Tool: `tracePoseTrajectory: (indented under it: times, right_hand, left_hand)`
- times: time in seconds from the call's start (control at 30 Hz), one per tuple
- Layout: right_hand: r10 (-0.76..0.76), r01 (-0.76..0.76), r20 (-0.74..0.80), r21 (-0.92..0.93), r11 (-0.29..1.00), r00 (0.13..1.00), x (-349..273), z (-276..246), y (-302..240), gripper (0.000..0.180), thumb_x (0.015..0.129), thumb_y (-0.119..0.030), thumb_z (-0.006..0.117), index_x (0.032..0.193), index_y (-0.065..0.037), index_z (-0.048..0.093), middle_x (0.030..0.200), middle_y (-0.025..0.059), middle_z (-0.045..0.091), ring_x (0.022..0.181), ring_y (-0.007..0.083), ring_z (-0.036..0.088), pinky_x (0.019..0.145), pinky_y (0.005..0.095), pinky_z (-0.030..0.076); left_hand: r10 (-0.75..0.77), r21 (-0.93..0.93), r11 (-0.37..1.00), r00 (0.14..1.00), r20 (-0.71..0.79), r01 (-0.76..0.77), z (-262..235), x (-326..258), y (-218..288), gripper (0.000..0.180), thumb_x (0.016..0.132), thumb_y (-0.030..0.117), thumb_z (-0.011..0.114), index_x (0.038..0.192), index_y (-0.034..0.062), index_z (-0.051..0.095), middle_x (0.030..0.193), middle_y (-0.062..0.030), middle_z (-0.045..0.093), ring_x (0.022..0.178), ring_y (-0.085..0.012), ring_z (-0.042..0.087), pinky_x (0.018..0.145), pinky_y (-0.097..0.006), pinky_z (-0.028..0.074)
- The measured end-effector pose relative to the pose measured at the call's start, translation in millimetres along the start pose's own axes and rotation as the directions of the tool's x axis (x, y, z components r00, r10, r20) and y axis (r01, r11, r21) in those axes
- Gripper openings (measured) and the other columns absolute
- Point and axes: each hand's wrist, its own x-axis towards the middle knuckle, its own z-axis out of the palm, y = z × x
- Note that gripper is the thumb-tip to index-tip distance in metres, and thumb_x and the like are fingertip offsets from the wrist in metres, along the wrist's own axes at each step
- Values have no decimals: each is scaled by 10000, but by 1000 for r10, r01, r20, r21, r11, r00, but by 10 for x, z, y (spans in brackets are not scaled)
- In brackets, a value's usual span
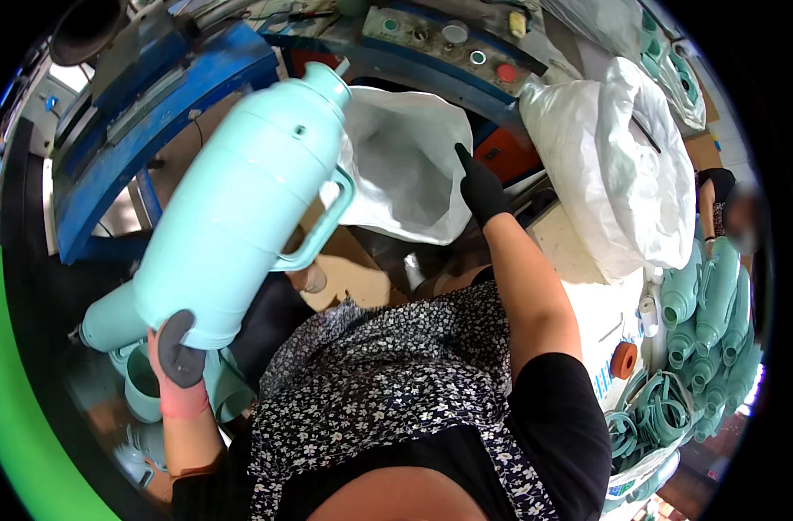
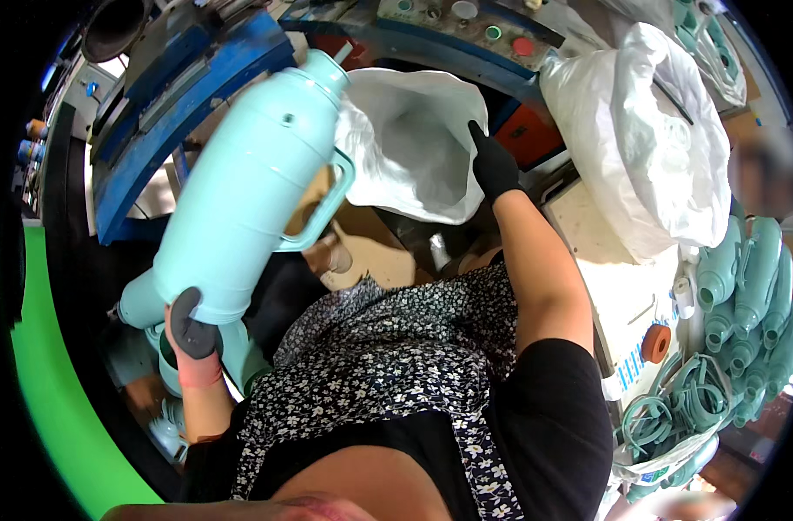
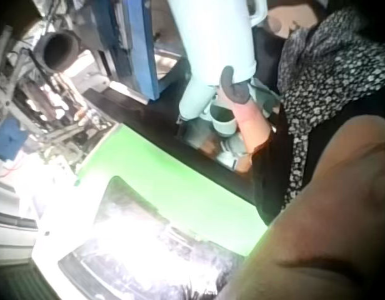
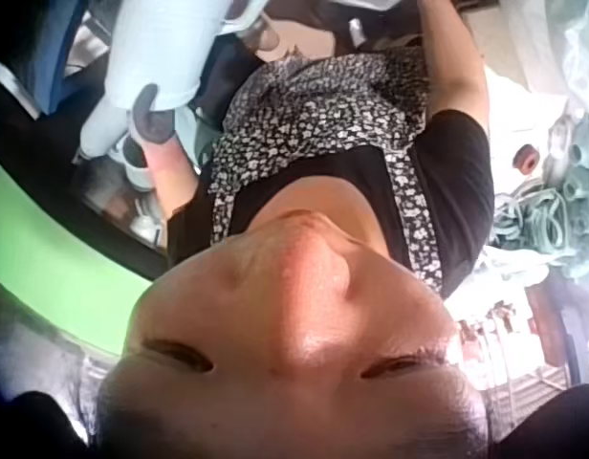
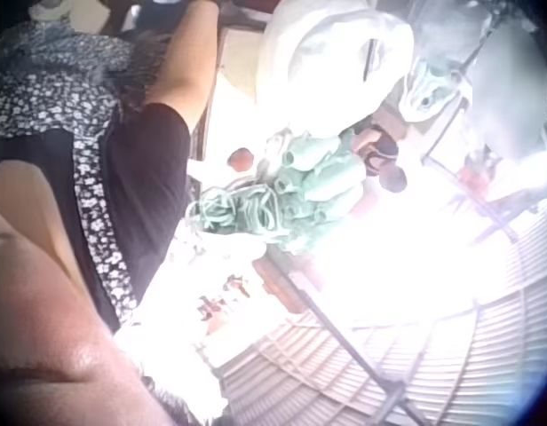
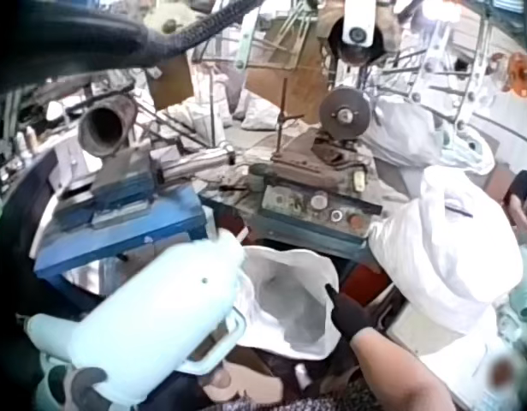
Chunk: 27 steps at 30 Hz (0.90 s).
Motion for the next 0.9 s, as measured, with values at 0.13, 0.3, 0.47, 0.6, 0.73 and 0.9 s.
tracePoseTrajectory:
  times: [0.13,0.3,0.47,0.6,0.73,0.9]
  right_hand:
    - [-303,239,-231,-270,933,925,336,-246,-5,372,854,-62,458,1173,-193,597,1073,157,619,853,363,613,713,437,510]
    - [-132,112,-79,-220,969,988,761,-252,140,224,926,-255,472,995,-127,643,920,156,660,859,333,635,722,438,502]
    - [-62,67,26,-288,955,998,456,-134,13,285,928,-280,457,1046,-100,644,1052,158,642,878,347,635,741,495,479]
    - [-473,270,-362,-486,831,803,-118,-361,-433,267,860,-151,524,1101,-81,615,1118,151,604,939,312,616,751,477,489]
    - [-430,477,-244,181,860,869,-743,-155,-764,310,790,-28,584,1098,-60,598,1070,145,600,941,314,606,800,400,505]
    - [-143,214,-182,472,855,973,-855,227,-698,311,795,-75,602,1104,-51,584,1106,148,588,969,325,596,839,405,494]
  left_hand:
    - [-90,210,976,985,150,57,52,209,-247,498,776,-18,543,1264,-77,461,1227,-198,566,1120,-301,575,955,-402,472]
    - [23,560,759,873,488,-333,475,739,-549,254,821,-5,525,1071,-16,565,1062,-184,629,997,-305,616,872,-385,490]
    - [167,540,397,637,753,-742,652,1062,-738,207,838,-52,507,1013,46,556,1023,-204,628,954,-351,623,831,-387,494]
    - [218,482,559,681,700,-674,824,1105,-867,183,873,-37,502,1035,39,543,1122,-213,594,1014,-288,616,867,-373,493]
    - [52,421,842,827,559,-338,773,1022,-859,271,860,-4,531,1131,-2,540,1153,-194,591,1075,-273,591,907,-365,477]
    - [-388,11,914,867,311,405,508,689,-630,402,851,1,514,1250,-30,470,1282,-201,518,1167,-312,537,992,-420,437]
